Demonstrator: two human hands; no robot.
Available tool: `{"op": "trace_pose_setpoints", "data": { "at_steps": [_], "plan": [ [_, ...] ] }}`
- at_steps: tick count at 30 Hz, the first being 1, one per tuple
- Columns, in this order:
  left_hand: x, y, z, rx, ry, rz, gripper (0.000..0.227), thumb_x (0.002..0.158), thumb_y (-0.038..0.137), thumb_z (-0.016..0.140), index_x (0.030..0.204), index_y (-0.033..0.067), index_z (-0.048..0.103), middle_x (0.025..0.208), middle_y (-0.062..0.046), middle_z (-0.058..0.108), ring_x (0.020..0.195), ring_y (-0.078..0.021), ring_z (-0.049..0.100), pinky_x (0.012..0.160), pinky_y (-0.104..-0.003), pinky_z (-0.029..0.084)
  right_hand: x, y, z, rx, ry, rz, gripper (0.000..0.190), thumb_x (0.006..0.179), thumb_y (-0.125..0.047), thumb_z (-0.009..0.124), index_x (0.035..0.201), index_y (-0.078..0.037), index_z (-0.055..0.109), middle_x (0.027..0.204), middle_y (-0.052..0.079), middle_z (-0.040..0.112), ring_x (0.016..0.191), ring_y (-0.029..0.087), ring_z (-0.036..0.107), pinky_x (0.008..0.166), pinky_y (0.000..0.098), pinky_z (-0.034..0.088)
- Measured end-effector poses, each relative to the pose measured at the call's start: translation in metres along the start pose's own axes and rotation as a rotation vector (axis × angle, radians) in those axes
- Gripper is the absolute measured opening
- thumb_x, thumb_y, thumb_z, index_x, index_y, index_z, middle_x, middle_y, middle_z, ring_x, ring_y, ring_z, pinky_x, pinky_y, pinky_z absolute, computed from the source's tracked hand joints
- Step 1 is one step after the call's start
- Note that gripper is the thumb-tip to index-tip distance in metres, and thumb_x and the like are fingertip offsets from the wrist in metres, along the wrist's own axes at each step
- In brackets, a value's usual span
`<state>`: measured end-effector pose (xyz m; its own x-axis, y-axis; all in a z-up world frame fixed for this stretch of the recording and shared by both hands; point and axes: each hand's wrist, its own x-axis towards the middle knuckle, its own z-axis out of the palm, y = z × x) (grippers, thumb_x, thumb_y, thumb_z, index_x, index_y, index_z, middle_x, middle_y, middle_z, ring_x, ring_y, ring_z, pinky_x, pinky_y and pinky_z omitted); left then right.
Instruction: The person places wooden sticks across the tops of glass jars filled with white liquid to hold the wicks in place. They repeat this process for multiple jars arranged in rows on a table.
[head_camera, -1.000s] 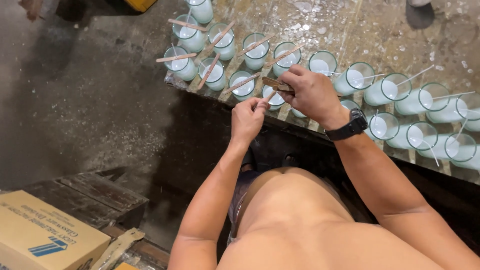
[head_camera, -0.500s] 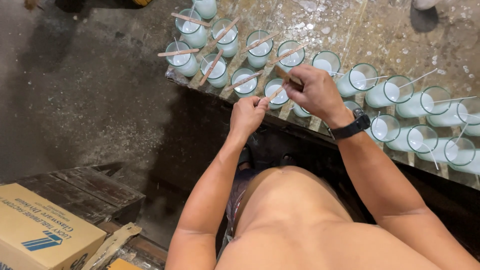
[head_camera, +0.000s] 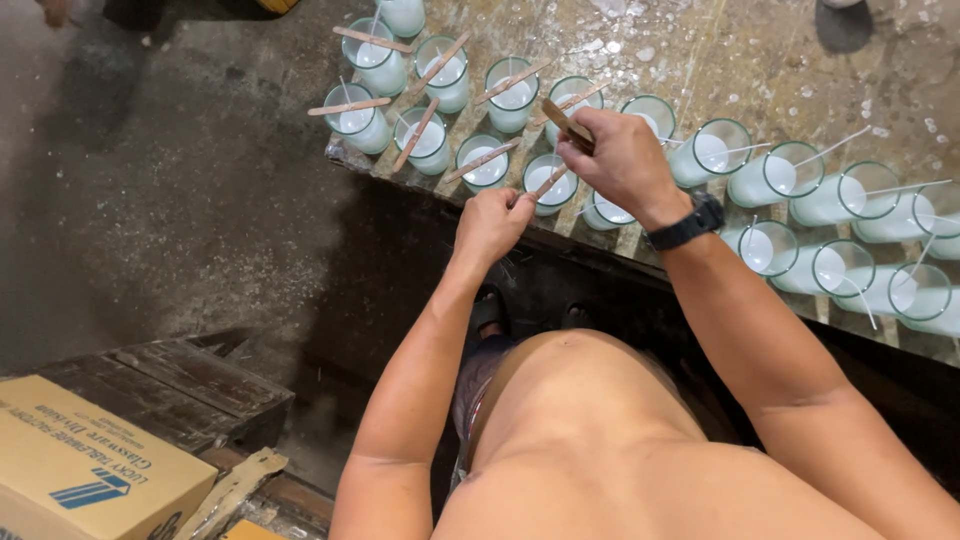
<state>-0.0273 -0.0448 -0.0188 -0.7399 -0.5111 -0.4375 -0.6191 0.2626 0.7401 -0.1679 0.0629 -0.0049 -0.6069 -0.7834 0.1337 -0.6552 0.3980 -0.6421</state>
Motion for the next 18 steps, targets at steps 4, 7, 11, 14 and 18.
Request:
{"op": "trace_pose_setpoints", "data": {
  "at_steps": [4,7,11,14,18],
  "plan": [
    [-0.001,0.005,-0.002,0.038,-0.023,-0.002,0.034,0.072,0.041,0.05,0.066,0.0097,0.063,0.068,-0.018,0.061,0.082,-0.0372,0.058,0.066,-0.042,0.044,0.009,0.003,0.008,-0.132,0.005,0.002,0.012,0.076,-0.022,0.061,0.082,-0.012,0.059,0.062,0.011,0.055,0.064,0.032,0.058,0.055,0.0396,0.045],
    [-0.007,0.011,-0.005,0.031,-0.022,-0.01,0.032,0.072,0.04,0.049,0.067,0.0114,0.064,0.068,-0.017,0.061,0.082,-0.0366,0.058,0.066,-0.041,0.045,0.009,-0.002,0.006,-0.162,0.018,0.014,0.013,0.077,-0.023,0.06,0.082,-0.011,0.059,0.064,0.012,0.057,0.066,0.032,0.059,0.056,0.0406,0.046],
    [-0.006,0.014,-0.008,0.085,0.002,-0.005,0.039,0.078,0.044,0.046,0.054,0.0149,0.057,0.045,0.0,0.042,0.046,-0.0167,0.04,0.046,-0.033,0.027,-0.001,-0.016,-0.023,-0.051,0.028,0.026,0.007,0.087,-0.011,0.057,0.082,-0.007,0.056,0.067,0.003,0.056,0.054,0.013,0.05,0.045,0.0267,0.044],
    [-0.024,0.022,-0.02,0.143,0.01,0.081,0.048,0.086,0.046,0.043,0.052,0.0167,0.026,0.048,0.002,0.023,0.046,-0.0123,0.018,0.048,-0.03,0.011,-0.017,-0.029,-0.052,0.282,0.02,0.148,0.005,0.087,-0.002,0.05,0.089,-0.006,0.053,0.081,0.005,0.053,0.068,0.013,0.049,0.061,0.0227,0.045],
    [-0.057,0.032,-0.032,0.028,0.158,0.012,0.039,0.077,0.049,0.05,0.092,0.0155,0.065,0.085,-0.01,0.065,0.088,-0.0314,0.059,0.076,-0.041,0.046,-0.043,-0.007,-0.054,1.049,0.061,0.571,0.022,0.083,-0.034,0.056,0.093,-0.015,0.054,0.062,0.001,0.05,0.042,0.011,0.041,0.031,0.0215,0.037]
  ]
}}
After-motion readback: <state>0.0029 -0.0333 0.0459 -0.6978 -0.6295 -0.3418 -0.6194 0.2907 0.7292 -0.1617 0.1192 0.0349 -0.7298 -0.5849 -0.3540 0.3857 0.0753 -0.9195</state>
